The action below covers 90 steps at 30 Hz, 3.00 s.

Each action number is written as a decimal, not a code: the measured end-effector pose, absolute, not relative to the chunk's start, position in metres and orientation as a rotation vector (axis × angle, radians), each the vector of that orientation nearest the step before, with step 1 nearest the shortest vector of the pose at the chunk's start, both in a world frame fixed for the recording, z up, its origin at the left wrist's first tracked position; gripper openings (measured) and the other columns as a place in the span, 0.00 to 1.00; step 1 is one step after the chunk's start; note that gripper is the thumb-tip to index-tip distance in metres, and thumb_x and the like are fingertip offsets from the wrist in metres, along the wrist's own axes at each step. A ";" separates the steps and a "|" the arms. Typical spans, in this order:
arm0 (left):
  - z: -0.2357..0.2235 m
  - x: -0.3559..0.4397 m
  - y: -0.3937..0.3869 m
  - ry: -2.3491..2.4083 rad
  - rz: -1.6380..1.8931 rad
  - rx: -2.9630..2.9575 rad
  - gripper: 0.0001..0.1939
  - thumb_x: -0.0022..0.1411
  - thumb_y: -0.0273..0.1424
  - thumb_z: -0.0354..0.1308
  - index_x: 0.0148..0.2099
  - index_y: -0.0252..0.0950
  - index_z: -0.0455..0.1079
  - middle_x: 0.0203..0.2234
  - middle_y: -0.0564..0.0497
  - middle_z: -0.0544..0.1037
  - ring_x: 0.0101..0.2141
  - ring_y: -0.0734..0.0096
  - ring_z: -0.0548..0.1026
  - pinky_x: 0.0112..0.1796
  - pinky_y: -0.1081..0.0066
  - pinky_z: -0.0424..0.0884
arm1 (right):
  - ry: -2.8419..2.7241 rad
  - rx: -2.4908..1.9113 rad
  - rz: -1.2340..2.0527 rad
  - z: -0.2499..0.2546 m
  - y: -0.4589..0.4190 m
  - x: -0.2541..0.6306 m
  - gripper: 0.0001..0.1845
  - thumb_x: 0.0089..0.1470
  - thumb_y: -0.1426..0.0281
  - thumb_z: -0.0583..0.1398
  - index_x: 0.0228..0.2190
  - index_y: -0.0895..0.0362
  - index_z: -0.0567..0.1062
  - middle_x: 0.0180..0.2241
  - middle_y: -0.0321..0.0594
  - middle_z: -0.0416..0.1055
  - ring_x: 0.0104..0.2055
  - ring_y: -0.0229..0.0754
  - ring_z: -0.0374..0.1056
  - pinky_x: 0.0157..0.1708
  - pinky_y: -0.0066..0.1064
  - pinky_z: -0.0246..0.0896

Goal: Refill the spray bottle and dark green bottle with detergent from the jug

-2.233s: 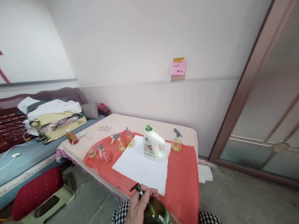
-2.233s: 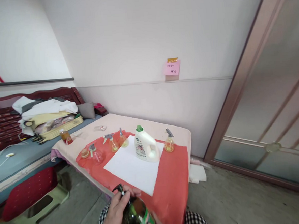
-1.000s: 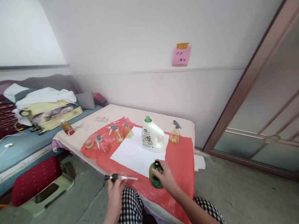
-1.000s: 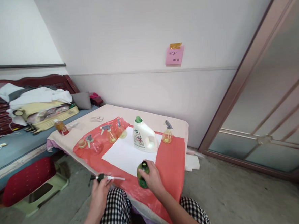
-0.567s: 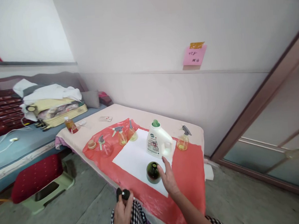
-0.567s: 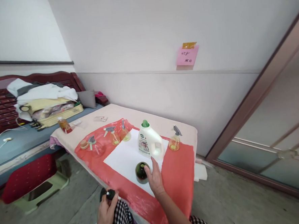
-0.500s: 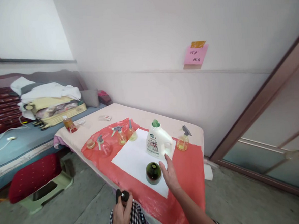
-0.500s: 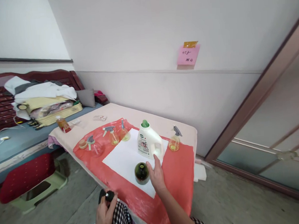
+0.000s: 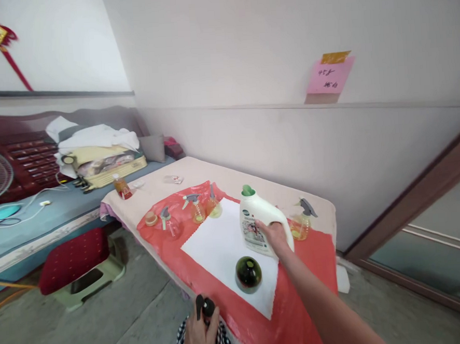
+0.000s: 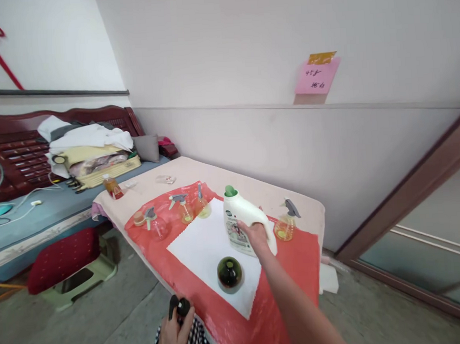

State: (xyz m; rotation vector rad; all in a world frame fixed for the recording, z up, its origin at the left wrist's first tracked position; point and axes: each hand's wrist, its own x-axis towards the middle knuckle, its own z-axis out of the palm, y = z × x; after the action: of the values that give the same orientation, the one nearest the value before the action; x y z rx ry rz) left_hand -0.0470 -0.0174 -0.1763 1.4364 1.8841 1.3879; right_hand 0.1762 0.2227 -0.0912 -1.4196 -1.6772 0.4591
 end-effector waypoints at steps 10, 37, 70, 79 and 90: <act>-0.169 -0.053 -0.020 1.883 1.220 1.599 0.21 0.61 0.43 0.52 0.51 0.34 0.64 0.41 0.39 0.78 0.43 0.55 0.77 0.46 0.59 0.70 | -1.947 -1.713 0.296 -0.050 0.143 0.248 0.34 0.43 0.46 0.61 0.42 0.61 0.75 0.31 0.50 0.78 0.43 0.60 0.72 0.44 0.43 0.64; -0.164 -0.051 -0.020 1.848 1.313 1.476 0.25 0.57 0.44 0.55 0.52 0.32 0.66 0.32 0.40 0.79 0.37 0.53 0.78 0.40 0.61 0.71 | -2.405 -1.684 -0.308 -0.033 0.079 0.290 0.36 0.53 0.53 0.57 0.60 0.55 0.60 0.53 0.52 0.69 0.54 0.61 0.64 0.51 0.49 0.59; -0.179 -0.053 -0.018 2.023 1.146 1.811 0.26 0.65 0.43 0.46 0.54 0.27 0.63 0.35 0.38 0.80 0.38 0.56 0.79 0.39 0.64 0.74 | -2.506 -1.561 -0.540 -0.026 0.090 0.275 0.46 0.50 0.60 0.61 0.64 0.49 0.45 0.63 0.47 0.54 0.60 0.62 0.57 0.54 0.50 0.58; -0.180 -0.053 -0.018 2.016 1.138 1.838 0.25 0.65 0.43 0.46 0.53 0.27 0.63 0.33 0.39 0.80 0.37 0.56 0.79 0.37 0.63 0.74 | -2.526 -1.592 -0.518 -0.022 0.091 0.273 0.41 0.50 0.59 0.61 0.62 0.53 0.54 0.59 0.50 0.61 0.55 0.63 0.63 0.52 0.52 0.59; -0.179 -0.053 -0.018 2.041 1.097 1.839 0.25 0.65 0.43 0.45 0.53 0.27 0.63 0.34 0.39 0.80 0.35 0.57 0.79 0.34 0.65 0.74 | -2.550 -1.583 -0.504 -0.021 0.092 0.273 0.39 0.49 0.60 0.62 0.61 0.55 0.58 0.58 0.52 0.63 0.55 0.63 0.62 0.50 0.52 0.61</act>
State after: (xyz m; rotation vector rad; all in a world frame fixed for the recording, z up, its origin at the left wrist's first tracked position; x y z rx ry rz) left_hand -0.0532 -0.0185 -0.1795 1.8389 2.0409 1.0972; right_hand 0.2731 0.0918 -0.0205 -1.5828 -2.5498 -0.5041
